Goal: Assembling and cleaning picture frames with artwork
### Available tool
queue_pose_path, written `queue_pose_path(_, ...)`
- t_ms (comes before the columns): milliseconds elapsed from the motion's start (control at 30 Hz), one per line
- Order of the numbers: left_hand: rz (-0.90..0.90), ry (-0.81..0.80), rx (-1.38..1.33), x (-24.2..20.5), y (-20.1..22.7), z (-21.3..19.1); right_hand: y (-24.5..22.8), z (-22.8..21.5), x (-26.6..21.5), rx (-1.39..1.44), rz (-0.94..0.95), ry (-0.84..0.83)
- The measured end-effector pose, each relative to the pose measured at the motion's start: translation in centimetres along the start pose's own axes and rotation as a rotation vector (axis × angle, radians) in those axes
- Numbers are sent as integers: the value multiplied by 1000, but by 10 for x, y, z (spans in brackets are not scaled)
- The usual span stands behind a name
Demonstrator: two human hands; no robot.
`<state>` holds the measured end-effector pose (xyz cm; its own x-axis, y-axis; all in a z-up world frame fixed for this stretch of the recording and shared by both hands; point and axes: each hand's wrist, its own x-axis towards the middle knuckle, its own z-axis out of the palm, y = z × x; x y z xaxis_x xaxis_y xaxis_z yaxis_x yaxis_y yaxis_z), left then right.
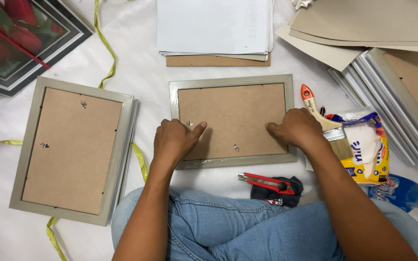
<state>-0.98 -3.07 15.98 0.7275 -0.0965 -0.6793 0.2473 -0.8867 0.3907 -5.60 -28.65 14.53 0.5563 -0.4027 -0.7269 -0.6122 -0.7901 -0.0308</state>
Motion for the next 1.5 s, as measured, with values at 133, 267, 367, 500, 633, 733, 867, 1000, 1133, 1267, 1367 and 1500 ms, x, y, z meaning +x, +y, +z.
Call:
queue_pose_path(133, 49, -2, 34, 15, -11, 4, 9, 10, 15, 7, -14, -15)
queue_pose_path(267, 36, -70, -78, -6, 3, -4, 12, 20, 22, 33, -51, 28)
queue_pose_path(367, 46, -57, -44, 13, -8, 1, 11, 26, 25, 24, -60, 41)
queue_pose_path(500, 54, -70, -80, -3, 1, -1, 8, 29, 23, 20, -66, 55)
queue_pose_path(633, 59, -66, -83, 0, 0, 0, 11, 35, 29, 34, -99, 83)
queue_pose_path(733, 69, -49, -85, 3, -2, 0, 10, 34, 27, 11, -121, 82)
queue_pose_path(867, 42, -3, -44, 5, -6, -5, 12, 25, 31, -24, -78, 68)
queue_pose_path(1000, -20, 177, 14, 35, -29, 7, 31, 14, 35, -46, -47, 136)
queue_pose_path(1133, -42, 87, -54, 42, -28, 9, 33, 16, 36, 18, -32, 96)
queue_pose_path(1267, -77, 65, -64, 49, -31, 5, 33, 16, 39, 72, -26, 67)
queue_pose_path(1367, -61, 84, -91, 54, -39, 2, 37, 15, 43, 126, -24, 67)
queue_pose_path(1500, 56, 169, -154, 64, -48, -1, 46, 7, 41, 224, -32, 68)
